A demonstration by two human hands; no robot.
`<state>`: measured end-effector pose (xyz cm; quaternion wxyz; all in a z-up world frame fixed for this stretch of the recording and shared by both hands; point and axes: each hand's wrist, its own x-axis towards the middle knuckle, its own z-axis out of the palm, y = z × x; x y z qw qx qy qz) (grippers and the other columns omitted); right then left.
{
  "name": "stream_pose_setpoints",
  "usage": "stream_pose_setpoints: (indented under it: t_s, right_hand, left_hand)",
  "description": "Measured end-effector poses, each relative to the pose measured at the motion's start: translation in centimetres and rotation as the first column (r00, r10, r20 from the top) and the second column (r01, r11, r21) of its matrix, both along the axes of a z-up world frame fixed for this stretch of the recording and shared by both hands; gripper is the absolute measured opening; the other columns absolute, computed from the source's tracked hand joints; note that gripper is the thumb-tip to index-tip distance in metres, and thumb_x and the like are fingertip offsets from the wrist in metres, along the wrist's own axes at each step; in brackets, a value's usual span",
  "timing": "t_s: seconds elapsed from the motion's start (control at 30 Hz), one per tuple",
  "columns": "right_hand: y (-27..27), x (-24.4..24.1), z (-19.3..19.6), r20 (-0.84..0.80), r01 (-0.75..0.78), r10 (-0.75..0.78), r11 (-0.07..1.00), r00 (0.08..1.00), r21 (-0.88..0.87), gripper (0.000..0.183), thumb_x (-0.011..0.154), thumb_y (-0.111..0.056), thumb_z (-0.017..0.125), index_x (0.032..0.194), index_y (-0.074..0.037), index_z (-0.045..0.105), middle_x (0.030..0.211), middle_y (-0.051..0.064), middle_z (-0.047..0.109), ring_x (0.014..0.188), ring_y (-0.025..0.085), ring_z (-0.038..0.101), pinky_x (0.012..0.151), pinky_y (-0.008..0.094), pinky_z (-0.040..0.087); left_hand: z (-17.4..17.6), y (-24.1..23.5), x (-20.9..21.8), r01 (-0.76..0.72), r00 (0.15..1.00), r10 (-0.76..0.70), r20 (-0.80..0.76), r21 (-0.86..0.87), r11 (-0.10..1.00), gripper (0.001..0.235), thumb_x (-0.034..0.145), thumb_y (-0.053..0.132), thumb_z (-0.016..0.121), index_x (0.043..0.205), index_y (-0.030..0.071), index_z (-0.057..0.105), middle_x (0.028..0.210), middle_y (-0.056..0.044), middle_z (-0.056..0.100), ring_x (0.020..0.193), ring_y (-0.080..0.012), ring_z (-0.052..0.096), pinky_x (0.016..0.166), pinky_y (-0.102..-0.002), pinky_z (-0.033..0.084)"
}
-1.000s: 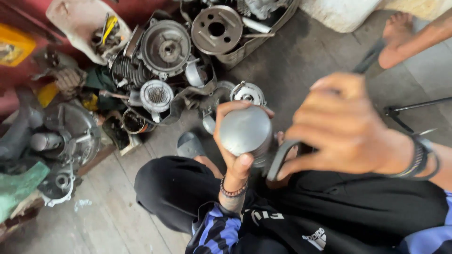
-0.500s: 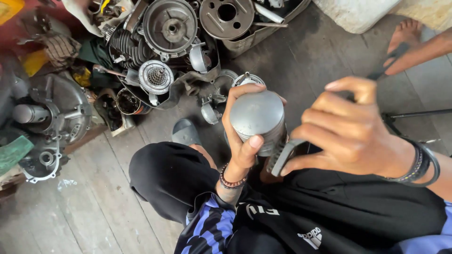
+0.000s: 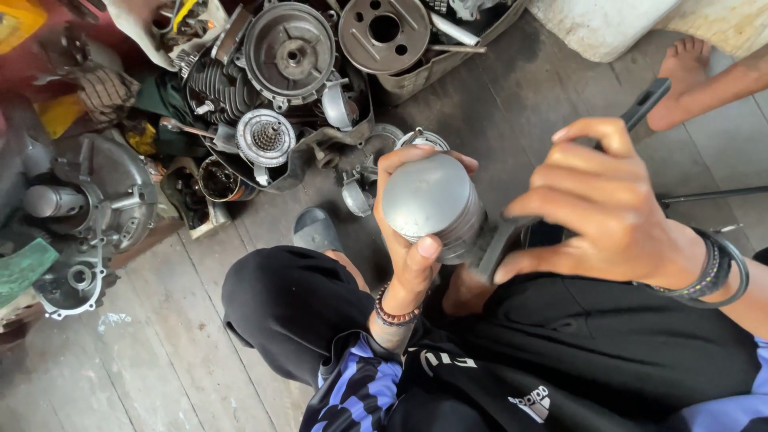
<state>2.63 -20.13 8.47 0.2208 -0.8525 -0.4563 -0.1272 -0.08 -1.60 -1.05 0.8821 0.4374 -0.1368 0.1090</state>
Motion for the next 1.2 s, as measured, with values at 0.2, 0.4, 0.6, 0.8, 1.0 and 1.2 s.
stream_pose_setpoints:
  t_s: [0.2,0.4,0.6,0.8,1.0,1.2]
  right_hand:
    - [0.7,-0.2,-0.4,-0.019,-0.074,0.074,0.997,0.997,-0.004,0.047,0.078,-0.053,0.079,0.081,-0.009,0.065,0.079,0.002,0.062,0.076,0.024,0.056,0.093,0.043,0.044]
    - [0.3,-0.2,-0.5,-0.011,0.063,-0.062,0.994,0.998,0.087,0.047,0.071,-0.051,0.085,0.079,-0.009,0.067,0.072,0.0,0.056,0.07,0.02,0.053,0.101,0.045,0.039]
    - [0.9,-0.1,-1.4,-0.03,-0.031,0.031,0.999,0.999,0.012,0.049,0.076,-0.058,0.078,0.08,-0.012,0.062,0.077,-0.002,0.062,0.073,0.018,0.054,0.101,0.044,0.038]
    - [-0.2,-0.1,-0.3,-0.007,0.085,-0.085,0.987,0.996,0.139,0.047,0.07,-0.053,0.081,0.075,-0.009,0.067,0.067,-0.001,0.056,0.068,0.02,0.055,0.103,0.047,0.038]
    - [0.9,0.3,-2.2,-0.045,-0.038,0.041,0.997,0.998,0.072,0.047,0.071,-0.053,0.085,0.078,-0.012,0.063,0.071,-0.002,0.059,0.068,0.017,0.052,0.1,0.043,0.038]
    - [0.2,0.3,-0.7,-0.032,0.05,-0.046,0.992,0.998,0.119,0.046,0.069,-0.052,0.084,0.074,-0.009,0.067,0.069,-0.001,0.056,0.066,0.017,0.053,0.105,0.046,0.037]
  left_hand:
    - [0.4,0.2,-0.1,-0.006,1.0,0.007,0.028,-0.028,1.0,0.076,0.085,0.056,0.074,0.132,0.004,0.045,0.117,-0.019,0.064,0.1,-0.0285,0.069,0.094,-0.041,0.059]
    - [0.2,0.3,0.0,0.015,0.996,-0.014,0.093,-0.011,1.0,0.073,0.086,0.05,0.072,0.133,0.003,0.043,0.113,-0.017,0.061,0.099,-0.0288,0.068,0.092,-0.043,0.057]
    - [0.5,0.3,-0.2,-0.09,0.995,0.092,0.041,-0.047,0.995,0.072,0.086,0.053,0.074,0.131,0.005,0.044,0.111,-0.019,0.064,0.096,-0.028,0.066,0.09,-0.041,0.056]
    - [0.8,0.3,-0.4,0.049,0.996,-0.058,0.071,0.131,0.99,0.073,0.086,0.053,0.07,0.133,0.003,0.044,0.111,-0.017,0.067,0.101,-0.0273,0.07,0.094,-0.04,0.06]
    - [0.7,0.1,-0.2,-0.146,0.989,0.146,0.004,0.03,0.989,0.075,0.087,0.058,0.076,0.131,0.007,0.044,0.113,-0.017,0.064,0.098,-0.0263,0.067,0.09,-0.04,0.057]
    - [0.8,0.1,-0.3,-0.137,0.99,0.129,0.057,0.188,0.973,0.09,0.08,0.072,0.076,0.132,0.006,0.043,0.119,-0.018,0.065,0.105,-0.027,0.069,0.094,-0.04,0.059]
